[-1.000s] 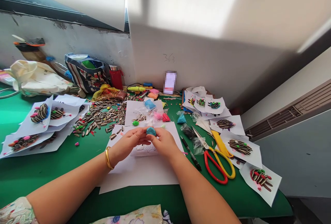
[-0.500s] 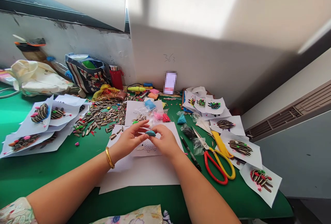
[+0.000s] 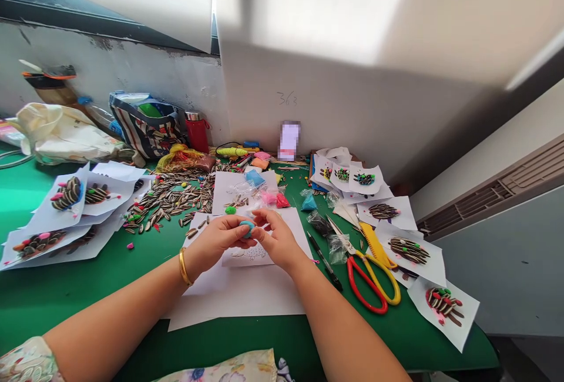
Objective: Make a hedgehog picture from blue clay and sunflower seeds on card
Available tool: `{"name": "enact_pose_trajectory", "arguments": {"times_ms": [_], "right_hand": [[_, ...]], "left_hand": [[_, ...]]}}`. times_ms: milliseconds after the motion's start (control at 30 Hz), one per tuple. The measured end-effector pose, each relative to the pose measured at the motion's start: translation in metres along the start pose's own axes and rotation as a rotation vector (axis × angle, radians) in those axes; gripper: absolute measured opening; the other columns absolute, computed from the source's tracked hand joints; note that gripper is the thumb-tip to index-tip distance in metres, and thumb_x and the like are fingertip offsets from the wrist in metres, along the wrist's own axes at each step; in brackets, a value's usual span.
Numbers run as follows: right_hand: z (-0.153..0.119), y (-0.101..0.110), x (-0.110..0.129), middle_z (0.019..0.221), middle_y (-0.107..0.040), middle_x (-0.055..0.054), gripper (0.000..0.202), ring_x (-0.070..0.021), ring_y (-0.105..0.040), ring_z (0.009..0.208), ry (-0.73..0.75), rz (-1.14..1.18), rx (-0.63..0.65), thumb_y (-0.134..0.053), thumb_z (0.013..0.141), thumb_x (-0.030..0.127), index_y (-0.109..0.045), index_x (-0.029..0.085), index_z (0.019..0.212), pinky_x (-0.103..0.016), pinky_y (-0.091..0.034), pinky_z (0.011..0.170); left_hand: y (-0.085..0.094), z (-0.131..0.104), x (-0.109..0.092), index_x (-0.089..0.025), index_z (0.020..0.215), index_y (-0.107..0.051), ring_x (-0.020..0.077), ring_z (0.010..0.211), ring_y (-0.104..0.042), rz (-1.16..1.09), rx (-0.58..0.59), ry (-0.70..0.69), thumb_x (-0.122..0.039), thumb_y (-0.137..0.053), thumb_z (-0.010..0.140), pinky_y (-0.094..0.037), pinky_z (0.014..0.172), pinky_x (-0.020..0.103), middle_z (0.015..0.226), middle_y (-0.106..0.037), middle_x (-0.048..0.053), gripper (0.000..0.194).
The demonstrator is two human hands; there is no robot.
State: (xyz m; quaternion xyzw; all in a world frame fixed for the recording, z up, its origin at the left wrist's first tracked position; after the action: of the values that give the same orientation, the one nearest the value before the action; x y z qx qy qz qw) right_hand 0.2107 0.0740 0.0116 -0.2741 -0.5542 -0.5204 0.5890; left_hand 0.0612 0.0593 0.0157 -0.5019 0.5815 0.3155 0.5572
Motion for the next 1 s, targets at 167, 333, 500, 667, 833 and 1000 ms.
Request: {"name": "enact_pose_trajectory", "arguments": {"times_ms": [167,333,500,667,833,1000], "right_hand": [[0.001,-0.0068,0.002,0.113,-0.066,-0.009,0.041,-0.0228,-0.061,0.1,-0.006,-0.101,0.021,-0.058,0.09,0.056,-0.066,0.022,0.112,-0.037,-0.048,0.088],[0.0012,-0.005,0.0056,0.112,-0.069,-0.009,0.045,-0.0245,-0.062,0.102,-0.025,-0.049,0.024,-0.056,0.09,0.059,-0.068,0.021,0.111,-0.039,-0.049,0.089],[0.0018,-0.0046,0.0015,0.11,-0.07,-0.009,0.049,-0.0245,-0.063,0.104,-0.094,0.101,0.052,-0.052,0.091,0.064,-0.069,0.021,0.108,-0.038,-0.05,0.091],[0.0022,-0.0038,0.0028,0.106,-0.07,-0.008,0.041,-0.024,-0.062,0.099,-0.104,-0.012,0.039,-0.061,0.088,0.055,-0.068,0.019,0.106,-0.039,-0.048,0.09],[0.0013,-0.0057,0.0055,0.106,-0.068,-0.005,0.038,-0.0212,-0.06,0.091,-0.076,0.015,0.076,-0.07,0.081,0.043,-0.067,0.021,0.112,-0.035,-0.048,0.084],[0.0008,-0.0069,0.0012,0.096,-0.068,-0.003,0.019,-0.0187,-0.057,0.085,-0.1,-0.05,0.015,-0.066,0.083,0.03,-0.068,0.021,0.099,-0.033,-0.046,0.081]], "left_hand": [[-0.0036,-0.0016,0.0059,-0.014,0.097,-0.072,0.02,0.084,-0.07,-0.062,0.053,0.043,-0.054,-0.073,0.079,-0.057,0.083,0.035,0.095,-0.074,0.011,0.044],[-0.0029,-0.0003,0.0081,-0.013,0.1,-0.07,0.0225,0.086,-0.071,-0.136,0.052,0.041,-0.06,-0.068,0.081,-0.057,0.084,0.038,0.098,-0.074,0.013,0.051],[-0.0034,0.0004,0.0092,-0.013,0.102,-0.07,0.025,0.091,-0.072,-0.127,0.075,0.027,-0.064,-0.063,0.083,-0.056,0.087,0.039,0.102,-0.074,0.015,0.055],[-0.0049,-0.0001,0.0095,-0.012,0.099,-0.07,0.0229,0.089,-0.071,-0.135,0.082,0.034,-0.062,-0.065,0.083,-0.056,0.088,0.04,0.097,-0.074,0.012,0.053],[-0.0058,-0.0023,0.0035,-0.013,0.101,-0.069,0.0211,0.086,-0.07,-0.216,0.072,0.062,-0.066,-0.064,0.082,-0.056,0.086,0.038,0.095,-0.074,0.012,0.057],[-0.0053,-0.0019,0.0053,-0.012,0.105,-0.07,0.0226,0.09,-0.07,-0.134,0.099,0.053,-0.064,-0.066,0.081,-0.054,0.09,0.04,0.097,-0.074,0.013,0.058]]}}
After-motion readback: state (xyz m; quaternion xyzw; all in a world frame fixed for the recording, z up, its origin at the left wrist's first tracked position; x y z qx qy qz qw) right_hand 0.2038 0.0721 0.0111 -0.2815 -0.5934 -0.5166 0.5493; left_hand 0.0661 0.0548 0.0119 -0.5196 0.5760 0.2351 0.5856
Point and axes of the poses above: each hand's wrist, its own z-axis towards the middle knuckle, its own y-axis out of the back of the hand, x = y × z, the point moved 5 cm from there along z, towards the middle knuckle
